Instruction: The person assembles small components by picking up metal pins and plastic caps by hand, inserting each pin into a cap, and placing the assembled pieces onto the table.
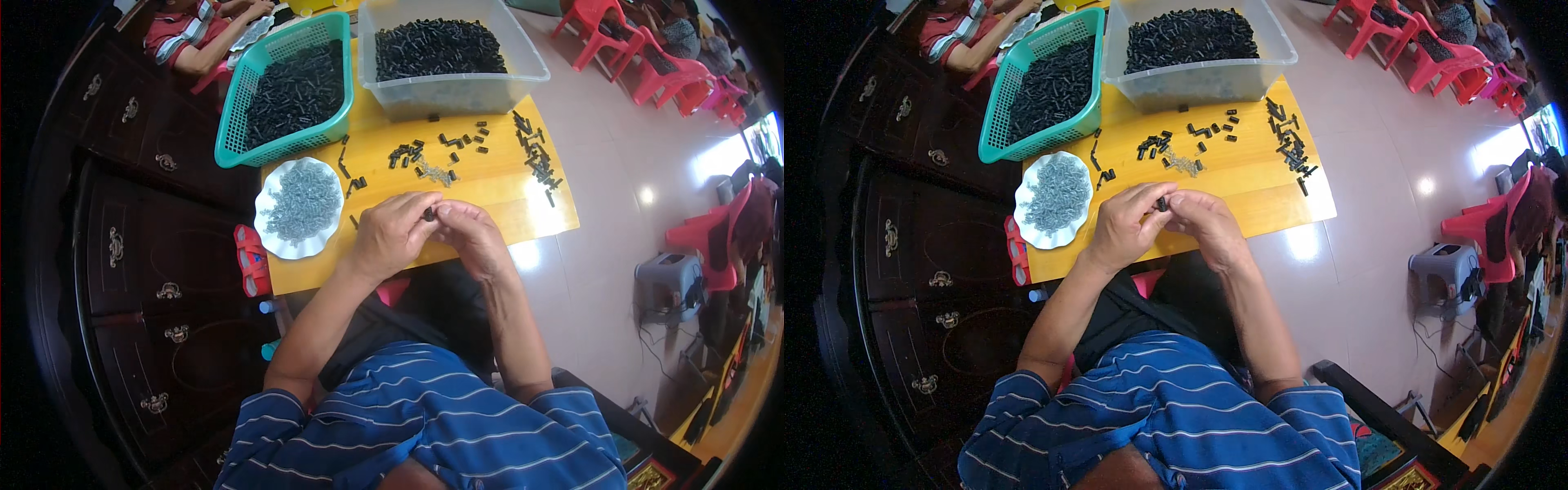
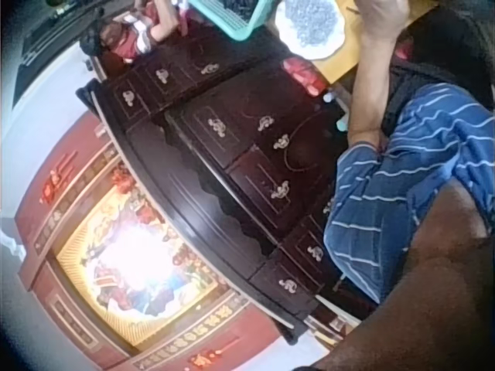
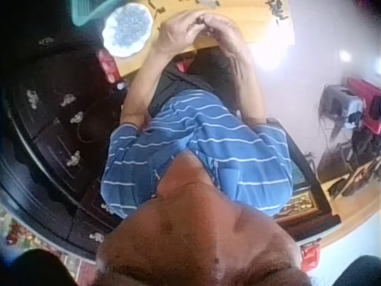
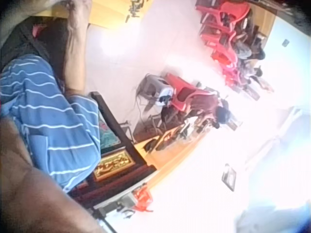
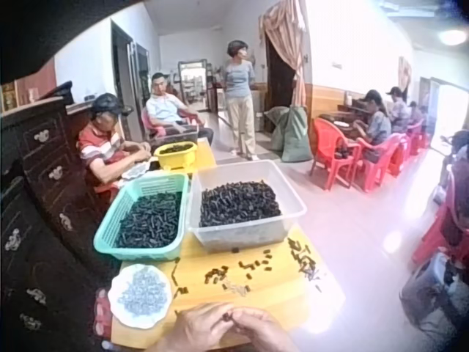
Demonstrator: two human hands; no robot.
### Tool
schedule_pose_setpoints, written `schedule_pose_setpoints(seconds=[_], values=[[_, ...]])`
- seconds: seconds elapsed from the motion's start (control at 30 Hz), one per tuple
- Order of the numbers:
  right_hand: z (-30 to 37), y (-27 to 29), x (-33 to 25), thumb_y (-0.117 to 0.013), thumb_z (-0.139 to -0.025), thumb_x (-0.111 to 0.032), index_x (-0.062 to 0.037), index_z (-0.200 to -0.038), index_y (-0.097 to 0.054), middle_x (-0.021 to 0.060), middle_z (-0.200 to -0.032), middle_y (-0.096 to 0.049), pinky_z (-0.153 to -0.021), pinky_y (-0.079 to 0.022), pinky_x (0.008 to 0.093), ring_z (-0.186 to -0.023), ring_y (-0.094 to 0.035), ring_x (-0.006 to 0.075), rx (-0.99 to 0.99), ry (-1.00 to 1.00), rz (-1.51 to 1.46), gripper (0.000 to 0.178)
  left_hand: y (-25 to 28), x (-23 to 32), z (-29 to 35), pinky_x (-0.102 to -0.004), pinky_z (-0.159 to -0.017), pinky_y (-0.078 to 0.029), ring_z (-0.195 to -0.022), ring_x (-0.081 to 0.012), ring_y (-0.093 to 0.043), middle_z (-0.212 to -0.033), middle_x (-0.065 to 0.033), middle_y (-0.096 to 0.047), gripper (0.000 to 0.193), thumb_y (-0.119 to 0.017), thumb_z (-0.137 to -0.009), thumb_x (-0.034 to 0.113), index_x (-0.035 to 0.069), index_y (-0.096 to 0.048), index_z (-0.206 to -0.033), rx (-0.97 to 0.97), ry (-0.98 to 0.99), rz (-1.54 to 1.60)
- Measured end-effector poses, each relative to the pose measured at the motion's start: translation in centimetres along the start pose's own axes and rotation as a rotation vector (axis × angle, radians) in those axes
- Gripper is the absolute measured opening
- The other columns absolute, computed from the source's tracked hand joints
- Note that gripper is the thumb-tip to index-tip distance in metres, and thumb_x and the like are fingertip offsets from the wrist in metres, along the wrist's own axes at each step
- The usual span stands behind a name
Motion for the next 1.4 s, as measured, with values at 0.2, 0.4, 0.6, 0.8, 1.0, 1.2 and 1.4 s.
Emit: schedule_pose_setpoints(seconds=[0.2, 0.4, 0.6, 0.8, 1.0, 1.2, 1.4], values=[[-0.1, 0.2, 0.6, -0.061, -0.103, -0.024, -0.0017, -0.112, -0.071, 0.0049, -0.1, -0.073, -0.088, -0.051, 0.0322, -0.09, -0.067, 0.0127, 0.009, -0.01, -0.026, 0.026, 0.2, -0.2, 0.2, -0.0393, -0.073, -0.058, -0.087, -0.0313, -0.073, -0.098, -0.0122, -0.074, 0.026, -0.074, -0.085, 0.012, 0.007, -0.069, -0.111, 0.022, -0.035, -0.029], [0.4, 1.1, 0.3, -0.064, -0.102, -0.029, -0.0071, -0.107, -0.073, -0.004, -0.09, -0.065, -0.08, -0.045, 0.0247, -0.082, -0.055, 0.0061, 0.083, 0.035, 0.141, 0.024, -0.9, 0.3, -0.1, -0.0381, -0.077, -0.058, -0.088, -0.0325, -0.073, -0.103, -0.0164, -0.073, 0.033, -0.071, -0.083, 0.0, 0.001, -0.069, -0.116, -0.056, -0.018, 0.033], [-0.4, 0.0, 0.9, -0.065, -0.098, -0.024, -0.0046, -0.096, -0.075, -0.0004, -0.09, -0.07, -0.073, -0.048, 0.025, -0.082, -0.061, 0.0076, 0.042, 0.139, 0.159, 0.022, -0.9, -1.0, 0.6, -0.0411, -0.084, -0.057, -0.097, -0.0356, -0.072, -0.106, -0.0191, -0.073, 0.029, -0.066, -0.089, 0.002, 0.002, -0.07, -0.118, -0.075, 0.016, -0.045], [-0.9, 1.3, 0.3, -0.066, -0.097, -0.017, -0.0008, -0.098, -0.074, 0.0026, -0.089, -0.072, -0.082, -0.05, 0.0269, -0.087, -0.064, 0.0096, 0.061, 0.089, 0.225, 0.018, -2.2, -0.1, -0.7, -0.0402, -0.086, -0.057, -0.098, -0.0354, -0.072, -0.108, -0.0196, -0.074, 0.032, -0.066, -0.088, -0.003, 0.0, -0.069, -0.119, -0.097, -0.013, -0.123], [-1.2, 0.6, 0.6, -0.067, -0.096, -0.02, 0.0003, -0.096, -0.075, 0.0037, -0.089, -0.072, -0.078, -0.05, 0.0271, -0.085, -0.063, 0.0097, 0.12, 0.238, 0.251, 0.022, -1.4, -0.3, -0.6, -0.0399, -0.085, -0.057, -0.098, -0.0348, -0.072, -0.108, -0.0188, -0.073, 0.029, -0.066, -0.088, -0.001, 0.0, -0.07, -0.116, -0.086, -0.039, -0.084], [1.0, 1.2, -0.3, -0.061, -0.102, -0.025, -0.0047, -0.111, -0.072, -0.0004, -0.099, -0.069, -0.087, -0.05, 0.028, -0.091, -0.062, 0.0085, 0.089, 0.043, 0.057, 0.025, -1.6, 0.0, -0.8, -0.0347, -0.077, -0.059, -0.087, -0.0278, -0.074, -0.104, -0.0167, -0.073, 0.035, -0.069, -0.081, -0.001, 0.002, -0.07, -0.117, -0.076, 0.026, -0.026], [0.3, 0.5, 0.4, -0.056, -0.103, -0.023, -0.0038, -0.113, -0.071, 0.0016, -0.102, -0.071, -0.092, -0.05, 0.0292, -0.094, -0.062, 0.0098, 0.028, -0.016, 0.028, 0.026, -0.3, -0.2, -0.3, -0.035, -0.071, -0.059, -0.08, -0.0264, -0.074, -0.098, -0.0139, -0.074, 0.034, -0.073, -0.08, 0.0, 0.001, -0.07, -0.114, -0.027, -0.045, -0.051]])
Point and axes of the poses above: each hand's wrist, its own z-axis away from the middle knuckle, its own y-axis out of the back of the hand, x = y × z, the point moved 6 cm from there along -z, towards the middle knuckle
